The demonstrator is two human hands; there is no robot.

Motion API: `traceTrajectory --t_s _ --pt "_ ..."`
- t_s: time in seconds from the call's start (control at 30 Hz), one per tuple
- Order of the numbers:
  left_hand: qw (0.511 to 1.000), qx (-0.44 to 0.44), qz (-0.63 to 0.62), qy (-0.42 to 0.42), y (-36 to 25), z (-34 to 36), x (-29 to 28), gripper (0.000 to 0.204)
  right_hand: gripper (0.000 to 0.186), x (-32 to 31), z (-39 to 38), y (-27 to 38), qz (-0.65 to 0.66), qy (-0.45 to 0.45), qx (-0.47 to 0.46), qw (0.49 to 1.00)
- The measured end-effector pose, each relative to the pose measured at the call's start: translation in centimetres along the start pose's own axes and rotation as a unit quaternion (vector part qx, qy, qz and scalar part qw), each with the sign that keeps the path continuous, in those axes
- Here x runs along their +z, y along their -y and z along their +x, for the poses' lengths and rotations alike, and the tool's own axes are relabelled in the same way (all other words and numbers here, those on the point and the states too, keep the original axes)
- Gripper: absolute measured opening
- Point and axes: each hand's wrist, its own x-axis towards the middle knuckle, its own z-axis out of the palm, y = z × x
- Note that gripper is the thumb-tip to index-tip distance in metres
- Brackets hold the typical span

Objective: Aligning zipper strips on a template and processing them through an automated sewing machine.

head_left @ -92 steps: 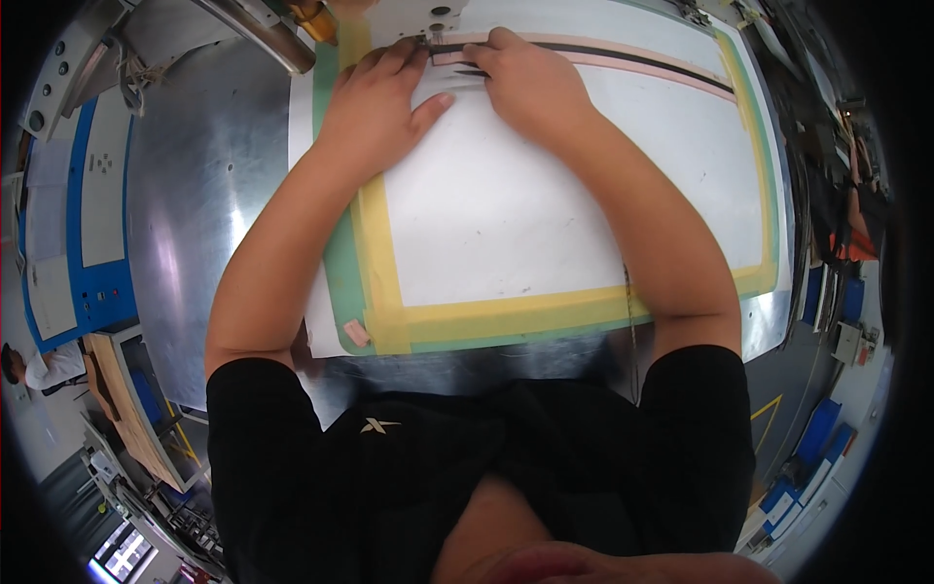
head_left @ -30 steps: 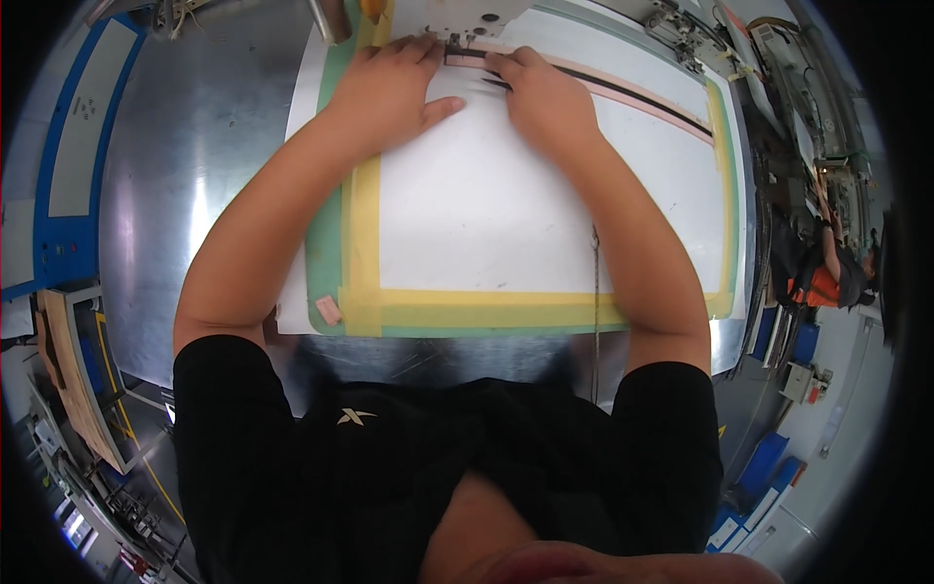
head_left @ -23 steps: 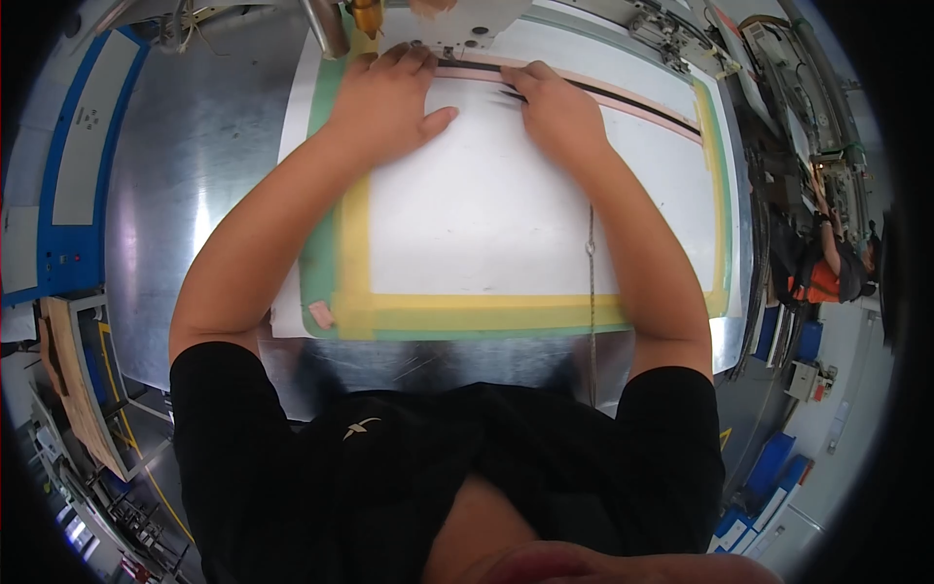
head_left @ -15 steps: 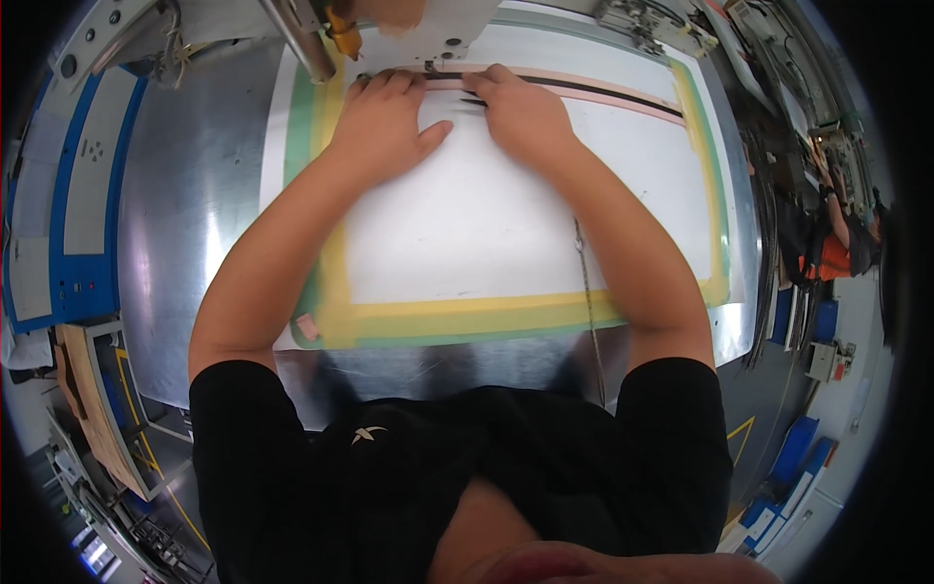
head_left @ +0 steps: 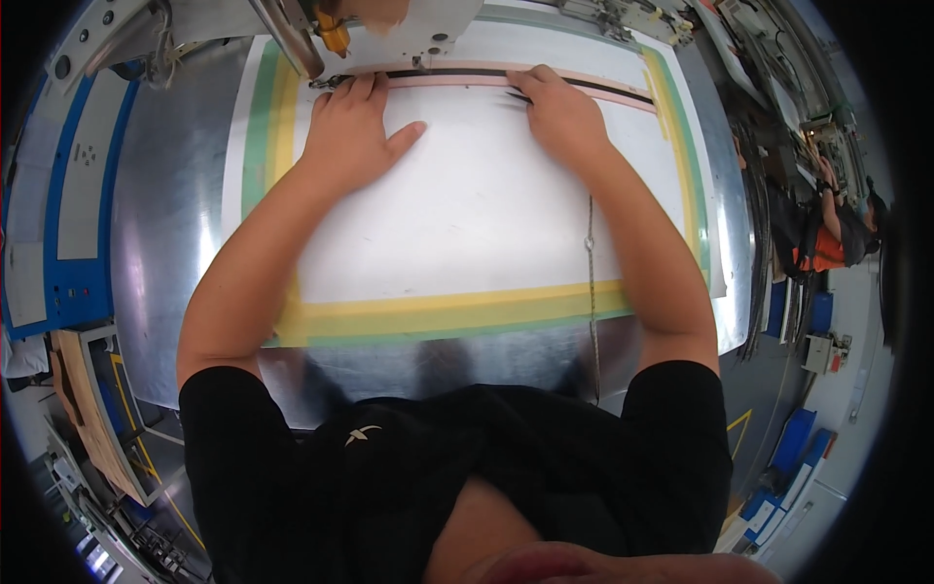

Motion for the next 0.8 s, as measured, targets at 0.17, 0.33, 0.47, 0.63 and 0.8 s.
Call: traceTrajectory --t_s 0.17,0.33,0.47,0.63,0.8 --pt "1.0 -0.005 -0.011 0.024 -0.6 0.4 -0.5 0.084 0.047 0.5 0.3 1.2 -0.008 -0.008 -0.014 1.0" --pt "0.999 -0.005 -0.026 0.042 -1.7 0.8 -1.0 0.084 0.045 0.6 0.6 1.9 -0.01 -0.01 -0.024 1.0" --pt "0.999 -0.003 -0.035 0.036 -2.7 1.3 -0.8 0.085 0.046 0.5 0.8 2.7 0.0 -0.014 -0.037 0.999" --pt "0.999 0.008 -0.045 0.023 -3.8 1.7 -0.3 0.085 0.048 0.0 0.9 3.7 0.005 0.019 -0.044 0.999" --pt "0.998 0.008 -0.046 0.033 -4.9 2.2 -0.3 0.084 0.048 -0.3 0.8 3.8 0.014 0.017 -0.049 0.999"
